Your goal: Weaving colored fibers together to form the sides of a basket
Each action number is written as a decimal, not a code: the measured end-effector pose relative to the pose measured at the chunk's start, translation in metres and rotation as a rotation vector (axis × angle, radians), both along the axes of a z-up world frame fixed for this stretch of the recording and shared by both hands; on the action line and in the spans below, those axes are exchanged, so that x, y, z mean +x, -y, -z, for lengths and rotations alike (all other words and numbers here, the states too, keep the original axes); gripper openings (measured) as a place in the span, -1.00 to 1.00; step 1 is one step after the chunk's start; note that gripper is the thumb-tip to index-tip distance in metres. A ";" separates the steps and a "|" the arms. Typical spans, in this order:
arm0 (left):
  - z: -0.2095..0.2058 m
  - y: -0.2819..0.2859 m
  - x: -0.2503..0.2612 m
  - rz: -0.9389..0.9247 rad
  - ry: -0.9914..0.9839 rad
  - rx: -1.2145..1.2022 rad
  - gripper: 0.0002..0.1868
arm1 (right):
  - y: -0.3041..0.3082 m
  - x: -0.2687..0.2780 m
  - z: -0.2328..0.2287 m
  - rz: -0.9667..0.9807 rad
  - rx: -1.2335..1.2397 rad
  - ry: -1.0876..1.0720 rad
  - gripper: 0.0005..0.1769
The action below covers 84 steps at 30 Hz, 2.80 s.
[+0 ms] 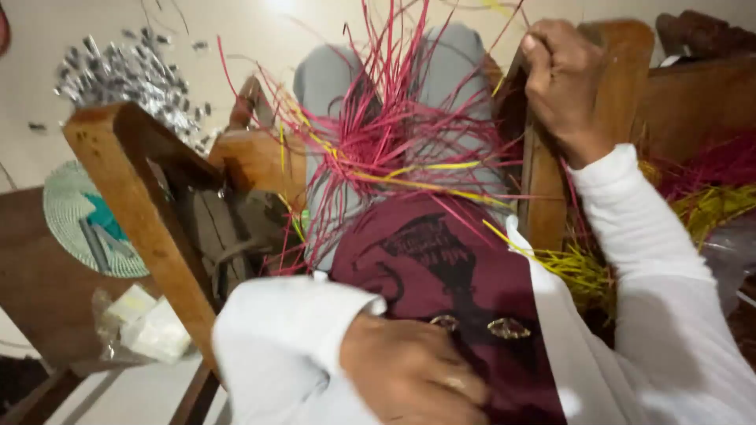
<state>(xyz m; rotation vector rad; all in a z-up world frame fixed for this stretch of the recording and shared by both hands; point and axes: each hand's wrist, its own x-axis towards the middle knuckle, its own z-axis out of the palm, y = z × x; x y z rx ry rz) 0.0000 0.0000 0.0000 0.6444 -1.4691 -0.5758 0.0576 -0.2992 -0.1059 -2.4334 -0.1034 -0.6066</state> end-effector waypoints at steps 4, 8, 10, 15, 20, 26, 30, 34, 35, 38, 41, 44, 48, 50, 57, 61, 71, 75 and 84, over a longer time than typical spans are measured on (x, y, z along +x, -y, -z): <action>0.007 0.012 -0.021 0.221 0.056 -0.007 -0.93 | -0.001 -0.002 -0.003 -0.085 -0.122 0.037 -0.92; 0.013 0.018 -0.019 0.368 -0.022 0.031 -0.78 | 0.000 -0.004 0.001 -0.092 -0.157 0.049 -0.99; 0.019 0.025 0.004 0.166 0.022 0.126 -0.83 | 0.005 -0.004 0.003 -0.101 -0.136 0.063 -0.96; 0.057 0.016 0.070 -0.696 0.161 0.642 -0.92 | 0.015 0.005 0.009 -0.137 0.059 -0.011 -0.96; 0.153 -0.012 0.047 -0.430 0.173 1.004 -0.83 | 0.010 0.001 0.002 -0.061 -0.017 -0.025 -0.96; 0.223 0.016 0.050 -0.428 0.297 1.015 -0.61 | 0.011 0.005 0.005 -0.097 -0.030 0.034 -0.97; 0.234 0.025 0.053 -0.412 0.272 1.035 -0.79 | 0.014 0.004 0.010 -0.088 -0.038 0.040 -0.94; 0.227 0.028 0.050 -0.488 0.420 1.038 -0.85 | 0.013 0.003 0.008 -0.100 0.006 0.038 -0.96; 0.226 0.028 0.047 -0.538 0.496 1.028 -0.78 | 0.012 0.001 0.007 -0.108 0.016 0.035 -0.96; 0.229 0.034 0.059 -0.797 0.889 0.854 -0.87 | 0.014 0.003 0.009 -0.097 -0.038 0.061 -0.94; 0.263 0.045 0.063 -0.862 1.228 0.652 -0.87 | 0.012 0.004 0.004 -0.083 -0.107 0.065 -0.98; 0.274 0.044 0.054 -0.781 1.063 0.691 -0.87 | 0.009 0.005 0.005 -0.076 -0.153 0.079 -0.97; 0.204 0.030 0.061 -0.655 0.780 0.915 -0.80 | 0.006 0.005 -0.003 -0.087 -0.176 -0.011 -0.87; 0.131 0.022 0.054 -0.696 0.502 0.808 -0.67 | -0.008 -0.002 -0.019 -0.221 0.056 -0.059 -0.87; 0.037 0.014 0.065 -1.407 0.550 0.494 -0.49 | -0.087 -0.011 -0.070 -0.602 0.066 -0.154 -0.58; 0.054 0.007 0.061 -1.378 0.210 0.548 -0.80 | -0.104 0.000 -0.061 -0.550 -0.039 0.102 -0.82; 0.041 -0.028 0.033 -1.107 -0.316 0.429 -0.85 | -0.054 0.028 -0.032 -0.281 -0.218 -0.112 -0.91; 0.025 -0.046 0.032 -1.085 -0.364 0.422 -0.85 | -0.025 0.039 -0.026 -0.221 -0.154 -0.130 -0.93; 0.009 -0.072 0.044 -0.947 -0.535 0.518 -0.89 | 0.042 0.033 -0.041 -0.093 -0.235 0.010 -0.86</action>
